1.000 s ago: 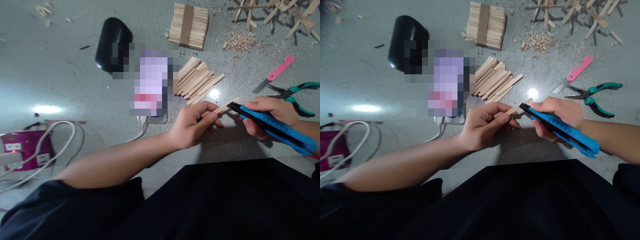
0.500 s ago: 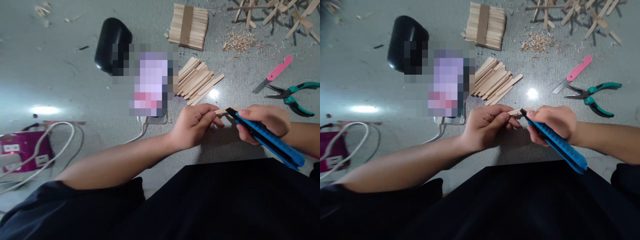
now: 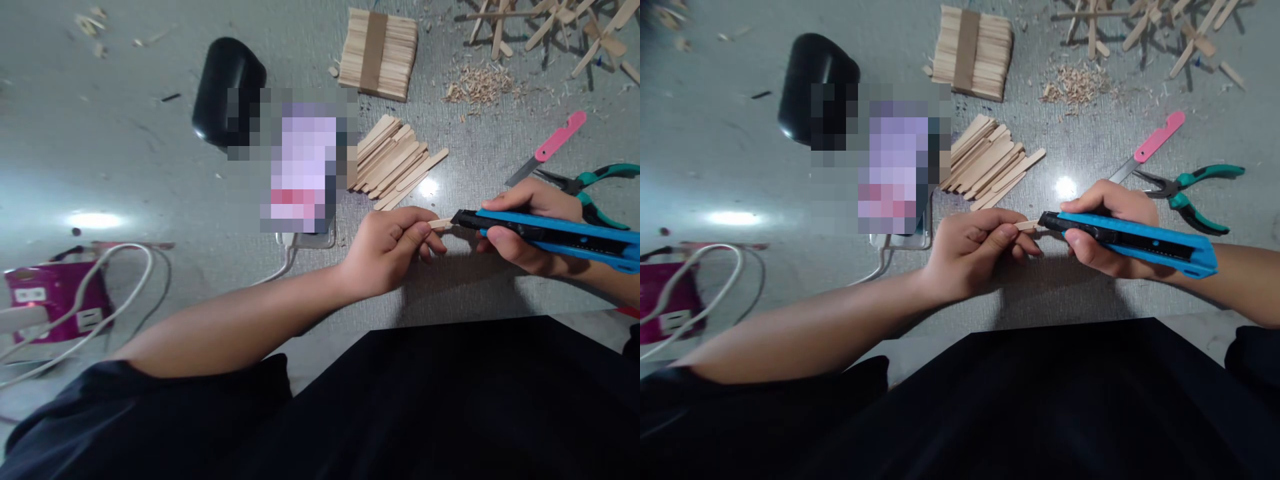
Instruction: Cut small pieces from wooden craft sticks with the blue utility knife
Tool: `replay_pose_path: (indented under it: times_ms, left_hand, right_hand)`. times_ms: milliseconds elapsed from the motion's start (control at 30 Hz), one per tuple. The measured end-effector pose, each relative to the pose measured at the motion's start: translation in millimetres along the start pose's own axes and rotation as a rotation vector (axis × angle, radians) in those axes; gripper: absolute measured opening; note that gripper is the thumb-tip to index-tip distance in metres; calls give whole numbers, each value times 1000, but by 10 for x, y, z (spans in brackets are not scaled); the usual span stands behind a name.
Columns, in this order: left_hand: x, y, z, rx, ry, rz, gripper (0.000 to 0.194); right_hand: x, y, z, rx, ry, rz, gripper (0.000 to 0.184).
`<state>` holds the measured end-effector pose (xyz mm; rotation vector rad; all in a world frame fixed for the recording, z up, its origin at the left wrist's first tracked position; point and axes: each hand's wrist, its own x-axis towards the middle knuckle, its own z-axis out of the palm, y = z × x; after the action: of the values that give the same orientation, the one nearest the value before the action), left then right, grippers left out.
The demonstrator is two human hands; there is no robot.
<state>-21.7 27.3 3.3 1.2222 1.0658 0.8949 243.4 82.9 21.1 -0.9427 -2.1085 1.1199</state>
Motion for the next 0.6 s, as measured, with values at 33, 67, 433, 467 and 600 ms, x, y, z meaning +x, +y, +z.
replay_pose_path:
  times_ms: [33, 67, 433, 467, 600]
  left_hand:
    - [0, 1, -3, -3, -2, 4, 33]
    - [-1, 3, -5, -6, -4, 7, 34]
    - [-27, -40, 11, -104, 26, -32, 32]
    - [-28, -44, 13, -114, 29, -33, 30]
    - [-22, -47, 18, -123, 39, -46, 28]
  right_hand:
    - [2, 11, 1, 77, 3, 24, 26]
    - [7, 24, 4, 146, 2, 53, 27]
    - [38, -21, 20, 36, 90, 5, 23]
    - [36, -34, 30, -59, 119, -40, 23]
    - [22, 25, 96, -231, 169, -169, 23]
